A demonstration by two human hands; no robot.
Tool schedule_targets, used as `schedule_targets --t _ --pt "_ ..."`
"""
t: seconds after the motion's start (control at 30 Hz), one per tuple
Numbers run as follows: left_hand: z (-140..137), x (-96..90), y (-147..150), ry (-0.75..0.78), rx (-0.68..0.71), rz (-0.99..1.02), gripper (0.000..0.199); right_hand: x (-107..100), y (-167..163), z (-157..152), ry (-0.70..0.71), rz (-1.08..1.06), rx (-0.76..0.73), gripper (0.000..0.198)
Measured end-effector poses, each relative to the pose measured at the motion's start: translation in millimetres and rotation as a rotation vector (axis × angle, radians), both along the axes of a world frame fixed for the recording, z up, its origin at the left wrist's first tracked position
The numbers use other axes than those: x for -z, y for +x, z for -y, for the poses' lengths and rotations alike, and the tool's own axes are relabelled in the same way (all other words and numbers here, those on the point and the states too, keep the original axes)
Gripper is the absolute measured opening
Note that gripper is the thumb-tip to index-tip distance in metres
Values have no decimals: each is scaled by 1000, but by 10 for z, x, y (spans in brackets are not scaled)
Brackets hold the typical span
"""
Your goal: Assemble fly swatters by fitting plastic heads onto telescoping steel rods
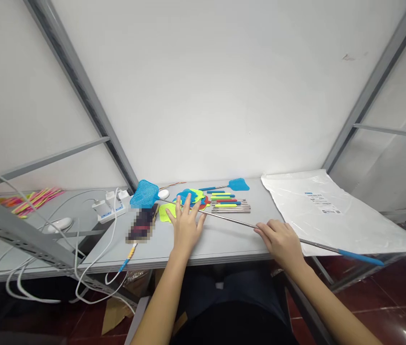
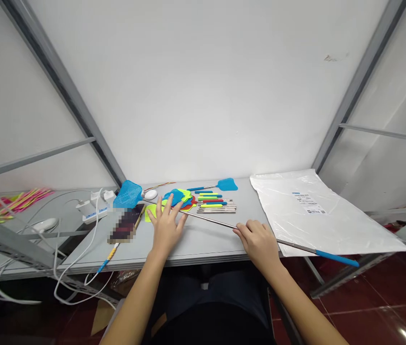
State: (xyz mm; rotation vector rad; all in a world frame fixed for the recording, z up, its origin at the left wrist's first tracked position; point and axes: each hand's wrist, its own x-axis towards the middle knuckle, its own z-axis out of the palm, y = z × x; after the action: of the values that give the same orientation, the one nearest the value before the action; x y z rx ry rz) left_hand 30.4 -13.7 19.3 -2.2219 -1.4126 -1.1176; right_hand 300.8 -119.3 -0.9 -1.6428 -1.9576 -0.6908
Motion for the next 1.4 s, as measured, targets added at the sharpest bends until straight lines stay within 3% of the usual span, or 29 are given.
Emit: schedule_targets --t 0.2,0.43,0.7,1.0,1.13,1.4 --pt "60 -77 -31 81 -12 75 13 -12 23 -26 77 -72 -27 23" --pt "159 -131 49 53 9 -3 16 -115 -42 -176 104 -27 -30 21" --pt "192 -116 378 6 112 -113 16 -286 -253 -457 95 32 -69 31" --pt "-149 -258 -197 -70 83 -181 29 -151 201 -584 136 17 -48 32" --pt "-202 -307 -279 -89 110 -244 32 -125 265 -586 144 34 -31 31" --pt "-78 -161 116 -88 180 -309 29 -236 76 -564 97 101 -51 35"
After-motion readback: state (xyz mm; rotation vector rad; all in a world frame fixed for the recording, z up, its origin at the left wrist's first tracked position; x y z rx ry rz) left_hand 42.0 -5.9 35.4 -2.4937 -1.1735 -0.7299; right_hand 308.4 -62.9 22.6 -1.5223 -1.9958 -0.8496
